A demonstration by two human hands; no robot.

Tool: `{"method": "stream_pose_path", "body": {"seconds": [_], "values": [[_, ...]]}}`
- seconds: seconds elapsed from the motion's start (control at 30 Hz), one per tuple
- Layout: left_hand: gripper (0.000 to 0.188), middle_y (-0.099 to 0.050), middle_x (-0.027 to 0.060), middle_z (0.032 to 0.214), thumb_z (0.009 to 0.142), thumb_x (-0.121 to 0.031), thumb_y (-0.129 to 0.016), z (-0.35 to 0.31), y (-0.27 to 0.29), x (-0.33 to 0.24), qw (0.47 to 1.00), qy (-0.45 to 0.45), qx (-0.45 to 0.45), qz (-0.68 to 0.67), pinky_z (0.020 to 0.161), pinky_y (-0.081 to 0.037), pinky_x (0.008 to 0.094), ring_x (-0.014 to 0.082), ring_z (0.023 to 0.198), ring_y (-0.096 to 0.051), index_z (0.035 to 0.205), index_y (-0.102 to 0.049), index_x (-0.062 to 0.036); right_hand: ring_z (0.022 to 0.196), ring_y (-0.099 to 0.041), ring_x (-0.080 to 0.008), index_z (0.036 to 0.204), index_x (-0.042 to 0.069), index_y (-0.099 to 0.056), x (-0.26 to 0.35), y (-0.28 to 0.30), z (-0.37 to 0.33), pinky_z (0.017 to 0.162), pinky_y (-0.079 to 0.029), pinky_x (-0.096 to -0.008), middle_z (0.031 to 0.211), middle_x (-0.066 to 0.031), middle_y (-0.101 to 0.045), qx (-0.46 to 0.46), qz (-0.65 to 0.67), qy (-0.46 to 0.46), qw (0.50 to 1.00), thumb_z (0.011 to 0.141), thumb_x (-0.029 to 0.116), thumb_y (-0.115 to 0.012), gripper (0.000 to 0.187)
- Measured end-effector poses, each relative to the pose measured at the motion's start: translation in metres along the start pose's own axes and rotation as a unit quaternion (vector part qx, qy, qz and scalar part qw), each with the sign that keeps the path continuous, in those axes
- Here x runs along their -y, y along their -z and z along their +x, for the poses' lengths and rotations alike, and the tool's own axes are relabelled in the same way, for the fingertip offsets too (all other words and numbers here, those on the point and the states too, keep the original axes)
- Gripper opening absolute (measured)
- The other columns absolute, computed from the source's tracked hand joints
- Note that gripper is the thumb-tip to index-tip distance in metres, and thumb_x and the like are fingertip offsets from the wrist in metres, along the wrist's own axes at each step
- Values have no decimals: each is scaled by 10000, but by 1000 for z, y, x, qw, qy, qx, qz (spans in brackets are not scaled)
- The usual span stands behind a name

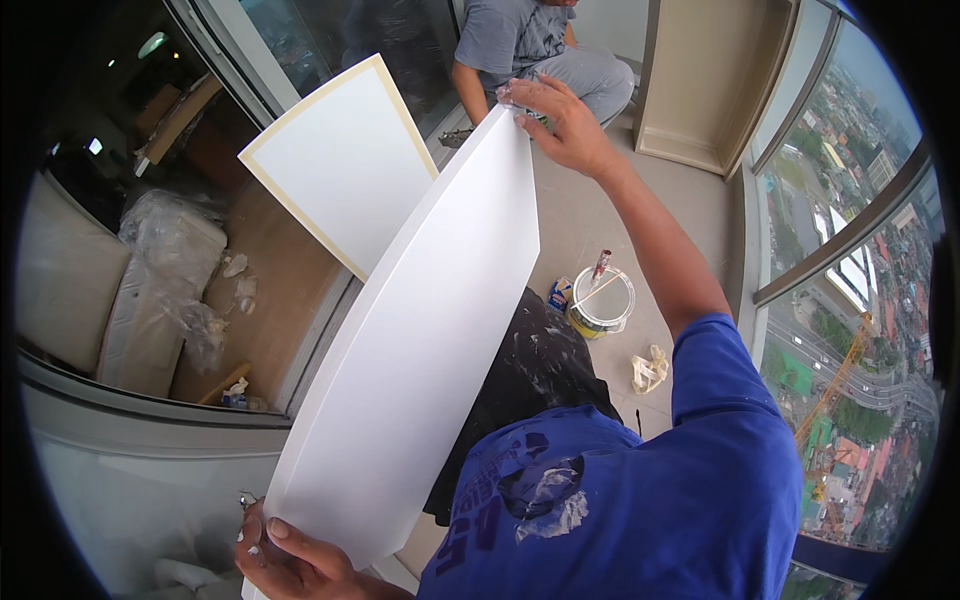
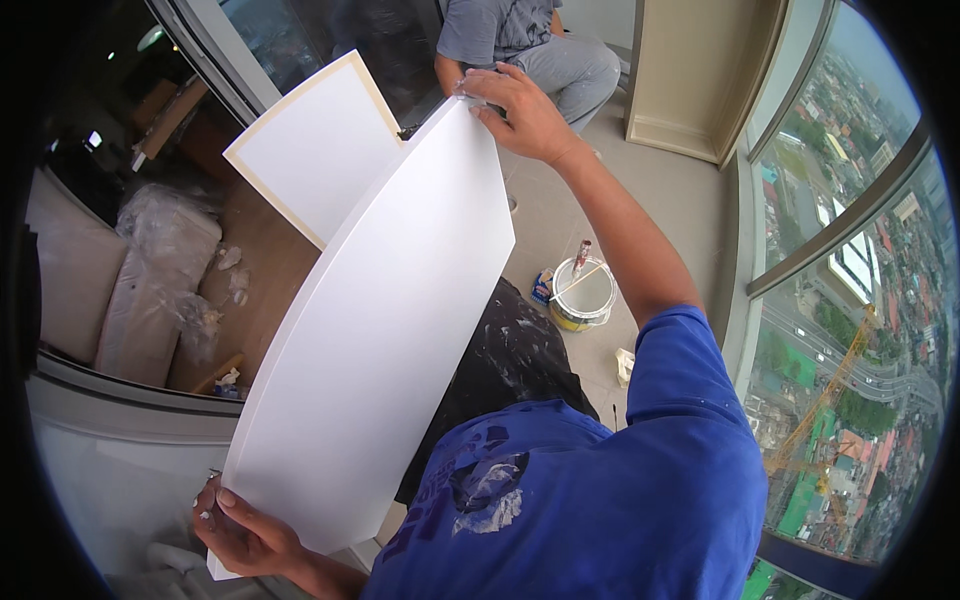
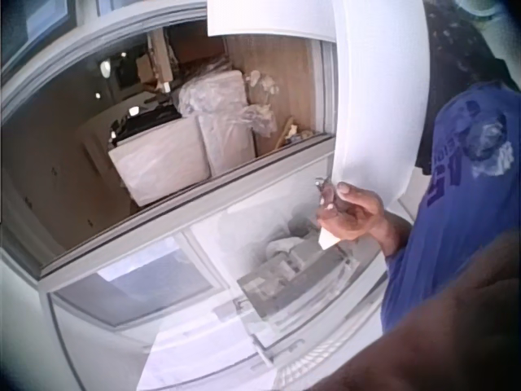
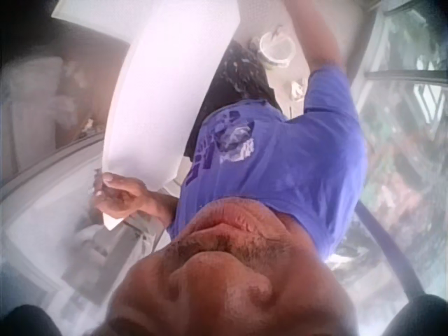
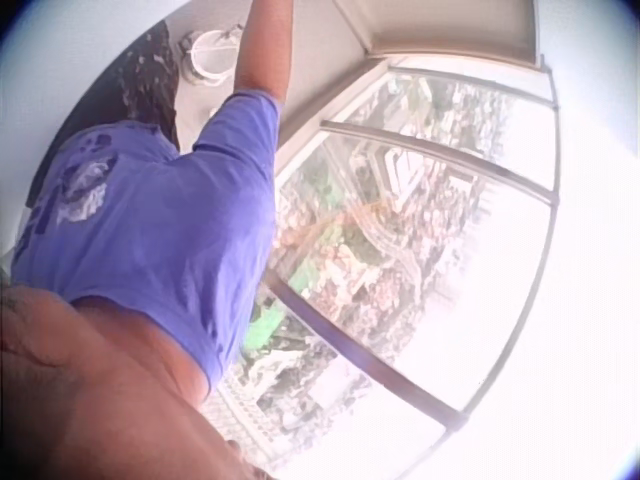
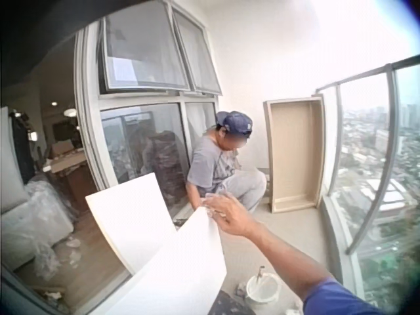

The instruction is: The person sands the edges and surface of a white furniture panel using a small piece of sandpaper by hand. The person rotates and turns the panel to reach different sides while sitting on a balcony floor.

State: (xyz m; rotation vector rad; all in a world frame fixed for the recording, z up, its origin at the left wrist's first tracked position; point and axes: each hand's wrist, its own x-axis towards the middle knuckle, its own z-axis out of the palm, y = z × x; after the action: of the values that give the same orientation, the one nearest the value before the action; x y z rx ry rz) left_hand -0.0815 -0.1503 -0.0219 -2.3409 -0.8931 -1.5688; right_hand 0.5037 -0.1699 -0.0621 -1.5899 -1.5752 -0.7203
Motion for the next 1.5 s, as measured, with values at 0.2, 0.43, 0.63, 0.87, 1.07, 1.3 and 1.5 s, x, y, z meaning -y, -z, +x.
{"method": "stream_pose_path", "body": {"seconds": [0.2, 0.43, 0.63, 0.87, 1.07, 1.3, 1.5], "values": [[216, -690, 201, 1007, 1042, 3, -572, 6, -11, -6, 999, -21, -42, -14, 717, -587, 365, 261, 817, -704, 1245, -552, 75, 1260, -673, -280, 1241, 73, -732, 131, -2, 4, 1212, -395, -533, 1293, -89, -738, 19, 85, 65, 994, 838, -33, -630, 429], [283, -696, 234, 1092, 1058, 26, -544, 3, -7, -1, 999, 5, -15, -39, 829, -592, 393, 255, 885, -703, 1335, -508, 70, 1192, -701, -241, 1194, 58, -748, 341, -18, 3, 1173, -419, -561, 1199, -93, -752, -11, 307, 154, 939, 862, 51, -716, 334], [276, -713, 240, 1077, 1060, -2, -543, 5, 0, -3, 1000, -10, -2, -6, 834, -585, 374, 270, 884, -720, 1320, -534, 92, 1183, -679, -182, 1170, 94, -755, 336, -20, 19, 1202, -389, -521, 1190, -21, -738, 32, 283, 210, 935, 915, 167, -710, 270], [378, -784, 192, 1046, 840, -65, -753, 29, 23, -14, 989, -25, 122, 81, 941, -564, 481, 382, 1097, -727, 1194, -669, 37, 1109, -731, -201, 1155, 171, -822, 241, -14, 36, 1150, -403, -502, 1149, -16, -797, 120, 281, 157, 939, 858, 68, -796, 315], [675, -743, 195, 1252, 822, -242, -853, 41, 74, -4, 978, -28, 73, 193, 1113, -464, 551, 402, 1210, -685, 1381, -589, 28, 1130, -732, -227, 1142, 161, -834, 236, -14, 40, 1173, -389, -503, 1167, -32, -796, 133, 278, 133, 942, 875, 45, -769, 299], [623, -737, 165, 1216, 814, -264, -926, -18, 70, 21, 903, 346, -97, -235, 1006, -530, 406, 285, 1102, -712, 1296, -650, 19, 1105, -737, -234, 1122, 148, -838, 242, -14, 45, 1172, -391, -494, 1168, -50, -797, 150, 306, 158, 927, 890, 8, -743, 287], [488, -746, 106, 1100, 867, -222, -903, -65, 58, 41, 868, 365, -118, -315, 944, -523, 320, 175, 989, -703, 1202, -670, 46, 1218, -715, -247, 1168, 108, -806, 332, -7, 42, 1189, -404, -543, 1225, -62, -784, 141, 307, 215, 916, 860, -8, -732, 338]]}}
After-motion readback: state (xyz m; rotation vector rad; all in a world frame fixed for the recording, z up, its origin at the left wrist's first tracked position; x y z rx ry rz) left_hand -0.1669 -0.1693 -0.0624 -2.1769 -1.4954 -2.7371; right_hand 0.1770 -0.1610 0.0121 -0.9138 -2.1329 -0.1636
